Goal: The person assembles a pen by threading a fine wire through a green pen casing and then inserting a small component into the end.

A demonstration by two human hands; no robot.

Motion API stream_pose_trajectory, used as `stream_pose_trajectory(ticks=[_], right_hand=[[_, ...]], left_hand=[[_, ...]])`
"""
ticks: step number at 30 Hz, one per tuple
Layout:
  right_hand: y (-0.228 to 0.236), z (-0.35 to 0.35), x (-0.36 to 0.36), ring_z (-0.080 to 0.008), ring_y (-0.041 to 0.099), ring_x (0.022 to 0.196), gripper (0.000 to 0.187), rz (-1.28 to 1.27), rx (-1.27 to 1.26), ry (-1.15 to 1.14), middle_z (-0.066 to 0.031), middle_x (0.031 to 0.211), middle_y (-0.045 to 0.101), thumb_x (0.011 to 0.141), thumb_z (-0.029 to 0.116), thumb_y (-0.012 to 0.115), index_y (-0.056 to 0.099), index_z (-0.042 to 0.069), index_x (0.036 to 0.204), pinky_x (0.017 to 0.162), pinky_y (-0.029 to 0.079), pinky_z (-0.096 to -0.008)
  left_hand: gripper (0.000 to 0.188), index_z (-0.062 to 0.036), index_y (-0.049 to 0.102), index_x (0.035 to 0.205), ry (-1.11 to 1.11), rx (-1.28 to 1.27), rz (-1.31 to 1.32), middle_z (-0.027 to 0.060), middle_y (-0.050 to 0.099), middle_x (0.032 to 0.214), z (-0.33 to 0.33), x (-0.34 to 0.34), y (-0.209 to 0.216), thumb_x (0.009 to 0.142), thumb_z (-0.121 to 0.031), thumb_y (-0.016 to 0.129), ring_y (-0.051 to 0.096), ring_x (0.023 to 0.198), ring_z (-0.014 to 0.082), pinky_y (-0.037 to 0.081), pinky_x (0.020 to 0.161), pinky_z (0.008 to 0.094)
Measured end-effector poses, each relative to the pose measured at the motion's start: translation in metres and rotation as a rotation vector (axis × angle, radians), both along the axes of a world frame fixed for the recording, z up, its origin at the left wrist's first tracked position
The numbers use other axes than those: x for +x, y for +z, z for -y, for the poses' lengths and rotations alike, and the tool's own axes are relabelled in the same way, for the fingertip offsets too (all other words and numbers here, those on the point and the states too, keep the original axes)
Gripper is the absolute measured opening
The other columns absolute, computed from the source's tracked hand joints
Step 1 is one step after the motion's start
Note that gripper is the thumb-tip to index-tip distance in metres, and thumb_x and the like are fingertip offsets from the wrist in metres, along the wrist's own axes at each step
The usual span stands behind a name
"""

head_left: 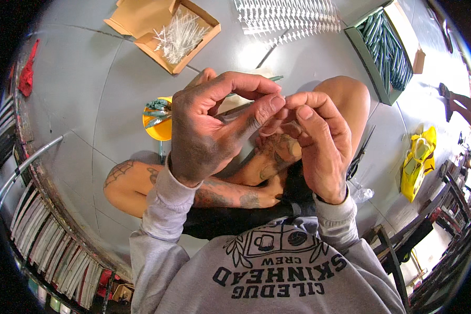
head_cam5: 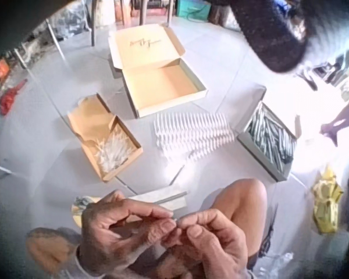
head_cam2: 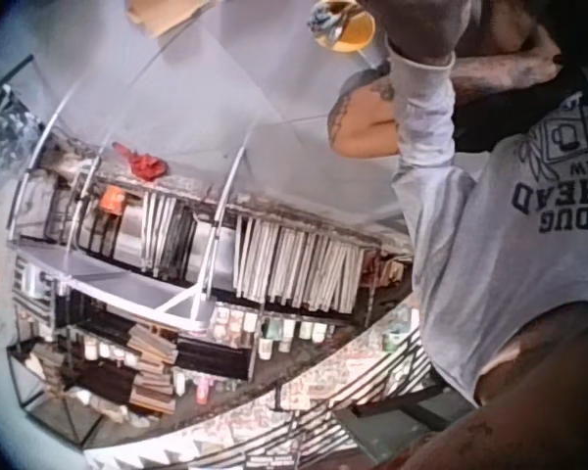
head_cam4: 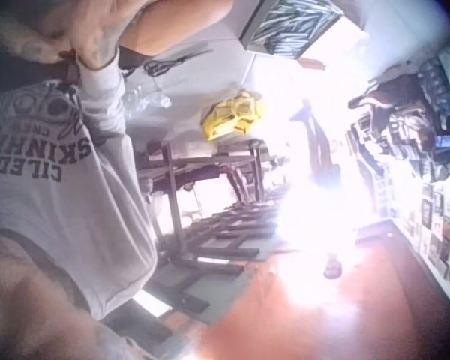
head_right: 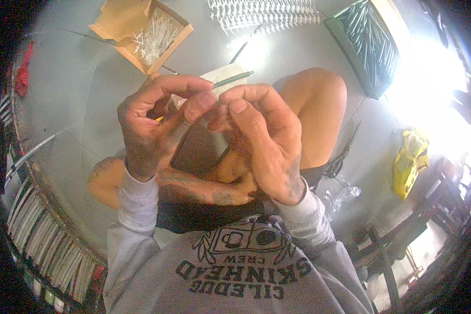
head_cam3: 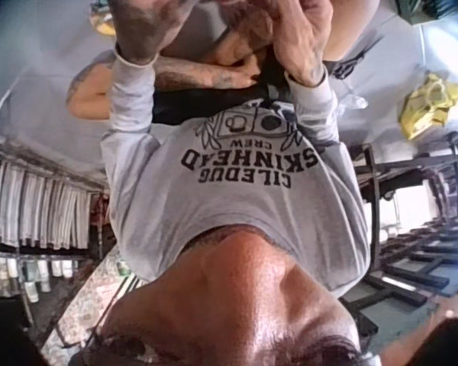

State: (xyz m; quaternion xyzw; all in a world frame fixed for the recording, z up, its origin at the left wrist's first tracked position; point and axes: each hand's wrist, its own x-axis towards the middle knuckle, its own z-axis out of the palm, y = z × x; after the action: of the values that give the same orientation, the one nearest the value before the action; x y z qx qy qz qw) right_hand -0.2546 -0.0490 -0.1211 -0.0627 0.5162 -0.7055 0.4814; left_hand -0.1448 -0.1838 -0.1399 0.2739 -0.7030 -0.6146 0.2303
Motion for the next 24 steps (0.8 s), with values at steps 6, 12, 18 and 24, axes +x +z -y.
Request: stream_pose_trajectory(ticks=[6, 12, 18, 24], right_hand=[[-0.002, 0.002, -0.004, -0.0136, 0.063, 0.082, 0.022, -0.014, 0.096, 0.064, -0.0080, 0.090, 0.067, 0.102, 0.016, 0.058, 0.061, -0.003, 0.111, 0.075, 0.053, -0.0267], [-0.024, 0.003, -0.005, -0.0125, 0.065, 0.078, 0.012, -0.492, 0.157, 0.034, -0.0070, 0.089, 0.069, 0.097, 0.007, 0.064, 0.065, -0.002, 0.104, 0.069, 0.053, -0.0251], [-0.066, 0.004, 0.005, -0.0255, 0.071, 0.082, 0.015, -1.280, 0.070, -0.173, -0.0175, 0.092, 0.072, 0.081, -0.006, 0.073, 0.071, -0.003, 0.096, 0.074, 0.056, -0.0301], [-0.064, 0.001, 0.002, -0.0281, 0.073, 0.086, 0.020, -1.499, -0.005, -0.092, -0.0189, 0.094, 0.074, 0.077, -0.009, 0.075, 0.074, -0.003, 0.096, 0.076, 0.059, -0.0333]], left_hand=[[0.020, -0.0084, 0.076, 0.099, -0.059, -0.273, -0.060, -0.0018, 0.073, 0.087, 0.005, 0.009, -0.013, 0.083, -0.016, 0.083, 0.049, 0.064, 0.0043, 0.038, 0.060, 0.0218], [0.024, -0.0143, 0.075, 0.101, 0.070, -0.659, -0.067, 0.0018, 0.072, 0.091, 0.002, 0.006, -0.023, 0.080, -0.022, 0.084, 0.060, 0.080, 0.0202, 0.045, 0.073, 0.0322], [0.013, -0.0112, 0.076, 0.094, 0.170, 0.034, -0.118, -0.0012, 0.073, 0.090, -0.039, 0.014, -0.058, 0.087, -0.022, 0.079, 0.056, 0.063, 0.0077, 0.041, 0.056, 0.0242], [0.022, -0.0009, 0.075, 0.102, 0.092, 0.637, -0.137, 0.0048, 0.074, 0.093, -0.036, 0.012, -0.039, 0.091, -0.019, 0.075, 0.066, 0.085, 0.0073, 0.053, 0.074, 0.0194]])
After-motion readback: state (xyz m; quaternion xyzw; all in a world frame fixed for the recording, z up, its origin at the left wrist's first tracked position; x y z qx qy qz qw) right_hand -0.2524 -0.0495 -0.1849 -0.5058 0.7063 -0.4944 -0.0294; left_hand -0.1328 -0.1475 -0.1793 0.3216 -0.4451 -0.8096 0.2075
